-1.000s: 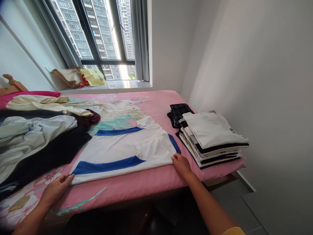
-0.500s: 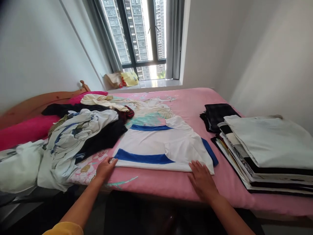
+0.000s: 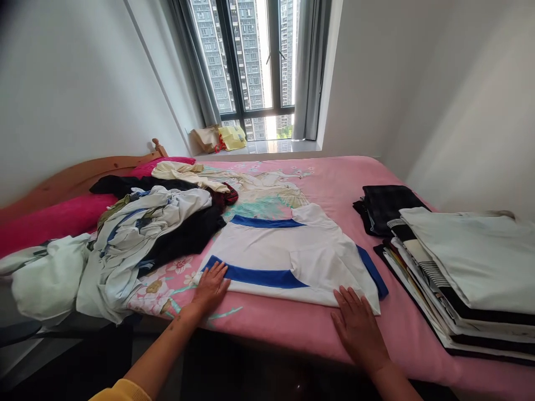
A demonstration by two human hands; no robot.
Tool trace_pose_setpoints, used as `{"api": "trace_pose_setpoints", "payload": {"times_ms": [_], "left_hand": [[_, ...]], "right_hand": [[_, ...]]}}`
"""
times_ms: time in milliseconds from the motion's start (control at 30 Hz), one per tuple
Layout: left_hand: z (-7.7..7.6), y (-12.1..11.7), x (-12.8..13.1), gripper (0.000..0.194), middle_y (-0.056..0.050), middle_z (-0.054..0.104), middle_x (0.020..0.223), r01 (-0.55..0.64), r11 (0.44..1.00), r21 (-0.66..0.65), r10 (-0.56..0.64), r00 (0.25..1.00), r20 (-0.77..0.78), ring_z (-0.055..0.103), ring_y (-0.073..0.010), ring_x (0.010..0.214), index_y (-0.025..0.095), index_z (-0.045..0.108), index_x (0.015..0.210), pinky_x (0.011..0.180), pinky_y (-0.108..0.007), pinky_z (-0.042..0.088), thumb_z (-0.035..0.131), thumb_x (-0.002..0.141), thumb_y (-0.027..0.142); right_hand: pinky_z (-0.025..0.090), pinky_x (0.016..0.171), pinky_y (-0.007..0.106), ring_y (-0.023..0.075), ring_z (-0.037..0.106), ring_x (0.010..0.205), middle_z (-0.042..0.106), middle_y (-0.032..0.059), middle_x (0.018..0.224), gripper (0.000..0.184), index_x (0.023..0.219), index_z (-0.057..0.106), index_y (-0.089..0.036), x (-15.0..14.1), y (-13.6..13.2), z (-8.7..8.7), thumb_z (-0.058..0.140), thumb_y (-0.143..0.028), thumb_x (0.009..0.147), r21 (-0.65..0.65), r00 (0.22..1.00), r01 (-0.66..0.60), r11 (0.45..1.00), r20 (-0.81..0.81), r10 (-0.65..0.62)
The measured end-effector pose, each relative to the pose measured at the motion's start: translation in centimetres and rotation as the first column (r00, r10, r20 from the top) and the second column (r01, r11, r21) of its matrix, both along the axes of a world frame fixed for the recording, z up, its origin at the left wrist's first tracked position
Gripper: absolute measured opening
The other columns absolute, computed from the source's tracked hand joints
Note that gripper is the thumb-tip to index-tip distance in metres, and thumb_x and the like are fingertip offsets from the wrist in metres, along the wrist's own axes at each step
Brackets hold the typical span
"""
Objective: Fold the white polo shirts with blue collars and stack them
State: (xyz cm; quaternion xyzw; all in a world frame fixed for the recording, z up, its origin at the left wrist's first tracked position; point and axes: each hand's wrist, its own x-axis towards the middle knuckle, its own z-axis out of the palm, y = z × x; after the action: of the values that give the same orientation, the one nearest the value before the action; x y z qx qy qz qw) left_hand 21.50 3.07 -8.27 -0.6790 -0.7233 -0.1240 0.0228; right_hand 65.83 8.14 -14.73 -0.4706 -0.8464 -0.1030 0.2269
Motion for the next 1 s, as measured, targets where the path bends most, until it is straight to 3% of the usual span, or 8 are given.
{"api": "trace_pose_setpoints", "payload": {"times_ms": [133,233,333,433,600,700,833,1000], "left_hand": [[-0.3,1.1,-0.1,0.068,-0.012,0.029,0.149,-0.139,0.972,-0.188,0.131,0.990,-0.056,0.021,-0.0295,0.139,0.012,0.032,0.142,0.112,-0.051,0.013,0.037,0.086,0.050],[0.5,1.4,-0.3,0.070,-0.017,0.032,0.147,-0.200,0.964,-0.176,0.188,0.979,-0.085,0.024,-0.0314,0.138,0.008,0.038,0.138,0.111,-0.050,0.017,0.041,0.084,0.052],[1.1,1.1,0.2,0.054,-0.012,0.037,0.146,-0.082,0.994,-0.076,0.075,0.994,-0.084,0.026,-0.0274,0.137,0.017,0.049,0.132,0.112,-0.047,0.018,0.039,0.087,0.046],[0.8,0.4,0.8,0.052,-0.004,0.033,0.149,0.079,0.989,-0.126,-0.086,0.995,-0.048,0.023,-0.0258,0.139,0.028,0.042,0.137,0.113,-0.052,0.010,0.036,0.089,0.048],[0.7,0.8,1.8,0.055,-0.008,0.034,0.148,0.033,0.986,-0.166,-0.034,0.999,-0.004,0.025,-0.0290,0.138,0.024,0.040,0.137,0.109,-0.059,0.012,0.039,0.089,0.048],[1.8,1.4,3.9,0.044,-0.009,0.043,0.142,0.134,0.990,-0.035,-0.134,0.991,0.007,0.032,-0.0246,0.135,0.022,0.050,0.130,0.110,-0.054,0.018,0.033,0.093,0.038],[2.9,1.6,9.1,0.043,-0.007,0.044,0.142,0.423,0.906,-0.007,-0.423,0.906,0.032,0.034,-0.0222,0.134,0.024,0.046,0.133,0.112,-0.048,0.020,0.035,0.093,0.033],[2.0,2.4,15.4,0.055,-0.008,0.032,0.149,0.574,0.817,-0.050,-0.573,0.819,0.039,0.025,-0.0255,0.138,0.027,0.031,0.142,0.113,-0.053,0.011,0.040,0.090,0.043]], "right_hand": [[0.025,0.108,0.050,0.0282,0.034,0.131,0.048,0.0106,0.135,0.050,0.130,0.046,-0.016,0.0,-0.2,0.2,0.040,-0.042,0.088,0.008,1.000,0.016,1.000,-0.027,-0.015],[0.025,0.108,0.050,0.0282,0.035,0.131,0.050,0.0107,0.134,0.049,0.129,0.046,-0.016,-0.1,-0.4,0.5,0.041,-0.042,0.088,0.008,0.999,0.018,1.000,-0.050,-0.018],[0.025,0.109,0.049,0.0278,0.035,0.131,0.050,0.0106,0.134,0.048,0.129,0.046,-0.016,-0.1,-0.5,0.7,0.042,-0.041,0.088,0.005,0.997,0.016,1.000,-0.073,-0.016],[0.025,0.109,0.050,0.0281,0.035,0.131,0.051,0.0110,0.132,0.047,0.128,0.047,-0.016,-0.2,-0.5,0.8,0.041,-0.041,0.088,0.014,0.996,0.011,1.000,-0.088,-0.010],[0.024,0.109,0.050,0.0271,0.035,0.132,0.051,0.0109,0.133,0.048,0.129,0.046,-0.015,-0.2,-0.4,0.8,0.043,-0.039,0.088,0.014,0.997,0.023,1.000,-0.076,-0.022],[0.021,0.110,0.051,0.0266,0.033,0.133,0.050,0.0110,0.134,0.049,0.130,0.045,-0.015,0.0,-0.2,1.0,0.044,-0.038,0.088,0.004,0.998,0.039,0.999,-0.053,-0.039],[0.016,0.111,0.052,0.0266,0.029,0.135,0.046,0.0107,0.138,0.047,0.131,0.045,-0.014,-0.8,-0.3,2.1,0.041,-0.036,0.089,-0.017,0.998,0.058,0.998,-0.030,-0.058],[0.011,0.113,0.047,0.0250,0.016,0.140,0.030,0.0078,0.148,0.052,0.139,0.037,-0.015,-5.6,-1.2,4.4,0.035,-0.037,0.092,-0.128,0.998,-0.063,0.990,-0.002,0.063]]}}
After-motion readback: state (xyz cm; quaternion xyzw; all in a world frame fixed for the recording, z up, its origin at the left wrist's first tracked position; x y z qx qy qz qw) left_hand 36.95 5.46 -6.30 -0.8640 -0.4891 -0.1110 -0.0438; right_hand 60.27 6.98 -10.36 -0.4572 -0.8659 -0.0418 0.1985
